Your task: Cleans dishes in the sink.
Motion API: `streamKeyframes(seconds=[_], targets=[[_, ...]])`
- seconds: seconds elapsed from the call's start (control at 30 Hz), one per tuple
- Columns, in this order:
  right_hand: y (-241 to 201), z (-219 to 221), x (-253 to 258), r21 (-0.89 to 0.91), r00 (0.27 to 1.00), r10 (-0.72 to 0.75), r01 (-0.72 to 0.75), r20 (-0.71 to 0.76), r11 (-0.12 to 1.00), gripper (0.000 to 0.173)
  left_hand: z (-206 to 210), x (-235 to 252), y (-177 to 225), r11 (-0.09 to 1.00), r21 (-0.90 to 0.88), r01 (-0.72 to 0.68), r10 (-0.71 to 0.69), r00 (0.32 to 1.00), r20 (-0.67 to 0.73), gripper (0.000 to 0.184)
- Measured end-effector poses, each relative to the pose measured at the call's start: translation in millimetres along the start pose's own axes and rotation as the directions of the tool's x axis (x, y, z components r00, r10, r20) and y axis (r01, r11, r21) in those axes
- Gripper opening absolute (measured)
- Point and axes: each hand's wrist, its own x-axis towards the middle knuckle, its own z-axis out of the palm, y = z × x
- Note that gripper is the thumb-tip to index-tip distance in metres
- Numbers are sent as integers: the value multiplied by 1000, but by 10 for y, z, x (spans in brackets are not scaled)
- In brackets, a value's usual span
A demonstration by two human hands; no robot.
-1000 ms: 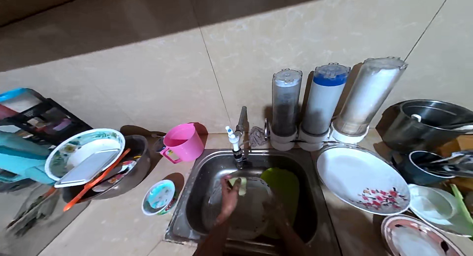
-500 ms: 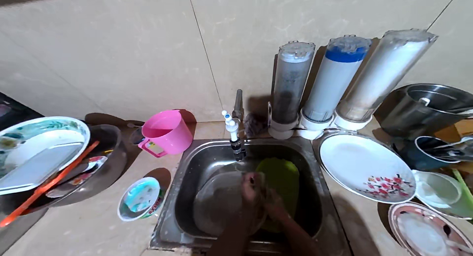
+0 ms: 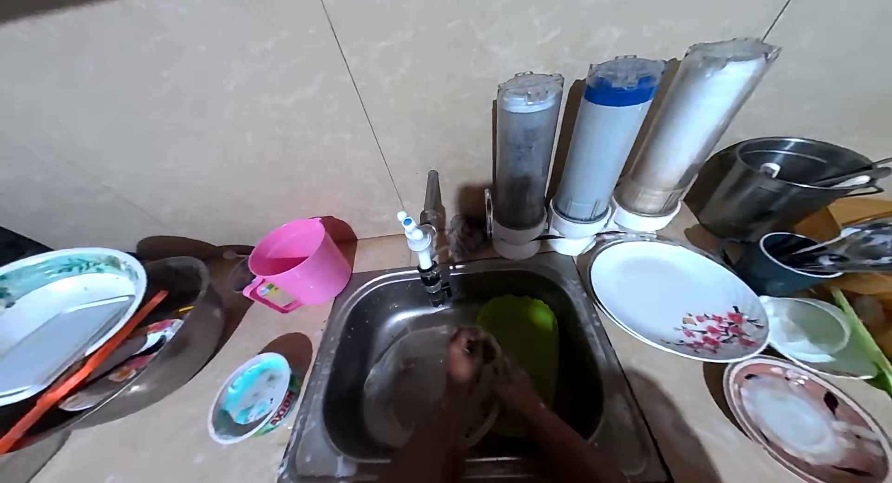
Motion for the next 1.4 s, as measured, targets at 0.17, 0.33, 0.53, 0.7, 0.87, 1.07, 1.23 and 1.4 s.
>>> streamKeyframes(seconds=[0.17, 0.33, 0.53, 0.7, 0.87, 1.07, 1.23, 1.4], targets=[[157, -9, 25, 69, 997, -67, 65, 28, 995, 73, -137, 165, -372, 990, 39, 137, -127, 975, -185, 25], [57, 31, 12, 26, 999, 42, -42, 28, 999, 67, -20, 71, -216, 998, -29, -52, 52, 999, -7, 12], [66, 51, 6, -39, 999, 4, -3, 33, 999, 75, -52, 78, -342, 995, 57, -83, 90, 988, -126, 14], [56, -2, -29, -32, 999, -15, 16, 30, 999, 73, -106, 82, -388, 994, 104, -25, 35, 995, -96, 19], [57, 66, 1, -86, 999, -18, 20, 28, 996, 76, -83, 49, -380, 978, 165, -124, 136, 989, -62, 20], [50, 1, -35, -87, 999, -22, 25, 28, 996, 74, -140, 80, -388, 968, 239, -81, 93, 995, -37, 22], [79, 36, 24, -60, 999, -46, 45, -11, 997, 71, -15, 12, -173, 950, 153, -272, 266, 962, 57, 23], [60, -8, -40, -11, 1000, 5, -5, -11, 1000, 76, -354, 200, -536, 945, 272, 180, -157, 982, -103, 26]])
